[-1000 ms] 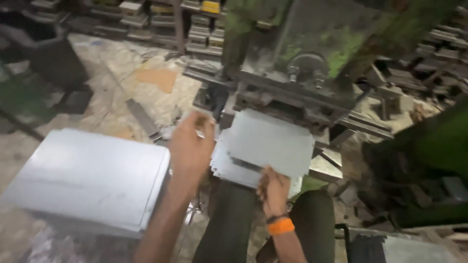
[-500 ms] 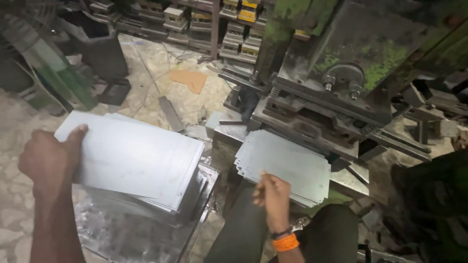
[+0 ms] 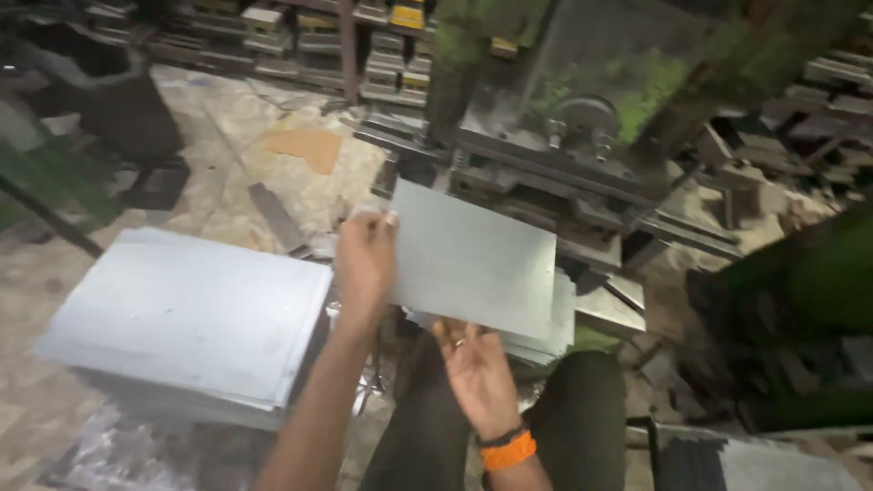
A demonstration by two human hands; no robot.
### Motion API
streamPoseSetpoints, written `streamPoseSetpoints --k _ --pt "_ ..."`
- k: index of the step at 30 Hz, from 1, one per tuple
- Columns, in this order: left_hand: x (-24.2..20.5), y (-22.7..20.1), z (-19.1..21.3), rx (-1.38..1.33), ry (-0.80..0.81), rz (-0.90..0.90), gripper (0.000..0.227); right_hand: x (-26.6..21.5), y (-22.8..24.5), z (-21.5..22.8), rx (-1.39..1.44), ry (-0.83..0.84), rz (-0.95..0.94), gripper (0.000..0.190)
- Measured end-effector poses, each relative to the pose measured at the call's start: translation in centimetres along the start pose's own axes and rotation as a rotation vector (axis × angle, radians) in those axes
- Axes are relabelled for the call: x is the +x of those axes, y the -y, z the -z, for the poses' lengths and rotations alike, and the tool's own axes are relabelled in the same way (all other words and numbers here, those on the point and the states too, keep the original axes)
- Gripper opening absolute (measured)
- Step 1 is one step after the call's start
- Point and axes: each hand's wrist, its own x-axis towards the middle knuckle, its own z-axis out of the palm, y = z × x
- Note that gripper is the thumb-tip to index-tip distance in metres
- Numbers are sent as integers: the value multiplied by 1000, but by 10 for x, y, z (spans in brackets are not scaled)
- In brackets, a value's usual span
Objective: Stamping metal sheets using an industrial press machine and stacking the results.
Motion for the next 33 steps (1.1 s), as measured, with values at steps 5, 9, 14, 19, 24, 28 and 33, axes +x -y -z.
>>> streamPoseSetpoints --k 5,9,14,19,24,28,33 --pt "-13 61 -86 -39 36 373 24 21 38 19 -293 -335 194 11" --pt "11 119 -127 -133 208 551 22 44 51 47 -299 -504 286 41" --pt "8 68 -111 -736 393 928 60 94 64 84 -173 -334 442 35" --pt "-17 98 -143 -775 365 930 52 164 77 67 -386 -659 351 22" --pt "-39 104 -155 -728 378 910 42 250 95 90 -627 -948 69 38" --pt "-46 111 -160 -675 413 785 33 263 87 90 -767 -1205 186 21" --pt "-45 96 -145 -548 445 707 27 261 89 85 -860 -1335 275 26"
